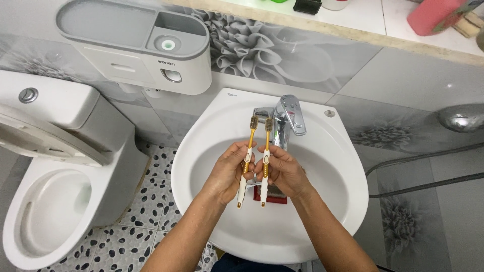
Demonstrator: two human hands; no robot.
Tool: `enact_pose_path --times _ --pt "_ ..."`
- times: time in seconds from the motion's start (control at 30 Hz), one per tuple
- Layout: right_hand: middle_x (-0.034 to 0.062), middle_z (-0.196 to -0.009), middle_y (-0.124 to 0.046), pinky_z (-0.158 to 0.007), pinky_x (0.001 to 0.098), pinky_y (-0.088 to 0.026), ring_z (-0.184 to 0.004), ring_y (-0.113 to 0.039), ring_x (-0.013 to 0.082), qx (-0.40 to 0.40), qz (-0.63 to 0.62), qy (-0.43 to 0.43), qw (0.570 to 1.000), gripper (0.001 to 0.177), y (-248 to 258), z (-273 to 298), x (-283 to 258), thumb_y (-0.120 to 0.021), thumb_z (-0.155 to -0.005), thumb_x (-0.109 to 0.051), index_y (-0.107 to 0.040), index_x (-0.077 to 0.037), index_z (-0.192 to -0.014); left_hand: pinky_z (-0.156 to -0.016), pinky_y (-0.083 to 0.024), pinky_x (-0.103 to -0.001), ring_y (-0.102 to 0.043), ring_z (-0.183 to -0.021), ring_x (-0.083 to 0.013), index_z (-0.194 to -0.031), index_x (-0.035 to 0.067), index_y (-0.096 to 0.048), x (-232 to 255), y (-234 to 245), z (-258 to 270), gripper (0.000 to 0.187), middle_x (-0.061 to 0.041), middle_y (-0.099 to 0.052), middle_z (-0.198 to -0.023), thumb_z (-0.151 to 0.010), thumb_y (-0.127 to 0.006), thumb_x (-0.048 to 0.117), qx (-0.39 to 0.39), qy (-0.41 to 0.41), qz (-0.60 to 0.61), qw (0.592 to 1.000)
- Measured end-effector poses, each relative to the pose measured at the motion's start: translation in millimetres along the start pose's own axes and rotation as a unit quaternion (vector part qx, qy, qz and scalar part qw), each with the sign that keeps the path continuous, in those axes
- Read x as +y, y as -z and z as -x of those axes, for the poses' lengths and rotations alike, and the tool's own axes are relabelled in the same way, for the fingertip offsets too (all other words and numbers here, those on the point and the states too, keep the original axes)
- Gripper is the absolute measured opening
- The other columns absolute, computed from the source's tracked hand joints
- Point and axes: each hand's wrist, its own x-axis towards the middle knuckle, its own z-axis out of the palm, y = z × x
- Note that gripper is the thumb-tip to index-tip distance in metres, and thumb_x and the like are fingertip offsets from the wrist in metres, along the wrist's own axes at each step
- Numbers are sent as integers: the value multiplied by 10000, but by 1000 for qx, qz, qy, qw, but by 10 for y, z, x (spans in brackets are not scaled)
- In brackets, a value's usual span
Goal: The person is cleaning toothbrushes and a toothbrush holder in a bathroom sink using water and a sponge.
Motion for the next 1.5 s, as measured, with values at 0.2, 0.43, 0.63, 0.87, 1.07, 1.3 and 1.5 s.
enact_pose_path --times 0.2,0.43,0.63,0.87,1.07,1.3,1.5 --pt "159 -908 -743 -491 226 -524 -756 -754 208 2 0 -7 1000 353 8 -6 -18 -557 -1020 -179 -576 -9 -1329 -519 -464 -218 -559 -657 -79 -1263 18 -585 -17 12 -5 316 -25 -581 -792 -1054 -455 215 -3 -6 -1 1000" --pt "154 -906 -744 -502 221 -520 -758 -747 196 -10 1 -15 1000 338 24 -32 1 -568 -1038 -187 -587 -14 -1328 -531 -465 -221 -555 -670 -81 -1256 17 -599 -26 13 -3 313 -25 -574 -799 -1056 -457 211 10 2 13 1000" --pt "139 -933 -746 -603 262 -557 -783 -736 203 -25 7 -20 999 332 11 -73 14 -589 -1031 -201 -616 -42 -1322 -542 -456 -226 -552 -672 -90 -1218 27 -623 -1 15 36 300 -32 -582 -802 -1049 -470 223 23 -13 -17 1000" --pt "125 -942 -751 -642 289 -553 -789 -727 202 -14 41 -41 998 309 48 -128 66 -575 -1026 -219 -648 -78 -1291 -601 -465 -237 -555 -681 -93 -1181 60 -657 -27 65 44 262 -19 -609 -755 -1040 -513 229 15 -34 -51 998" --pt "105 -924 -753 -609 269 -505 -794 -718 193 -17 50 -49 997 295 4 -157 20 -571 -1036 -218 -665 -95 -1287 -623 -463 -250 -567 -688 -100 -1170 66 -653 -18 81 55 258 -22 -628 -759 -1030 -534 247 18 -43 -53 998" --pt "90 -898 -741 -606 267 -480 -791 -704 181 -23 61 -57 996 296 7 -190 37 -562 -1048 -232 -666 -97 -1290 -628 -473 -258 -573 -693 -104 -1184 66 -660 -38 79 55 269 -25 -633 -759 -1033 -527 245 35 -48 -58 997" --pt "82 -916 -735 -619 261 -471 -792 -695 175 -24 58 -74 995 306 -44 -192 -15 -559 -1036 -228 -661 -103 -1296 -635 -481 -258 -578 -692 -107 -1185 67 -654 -21 80 101 269 -34 -635 -765 -1037 -523 249 33 -47 -40 998"
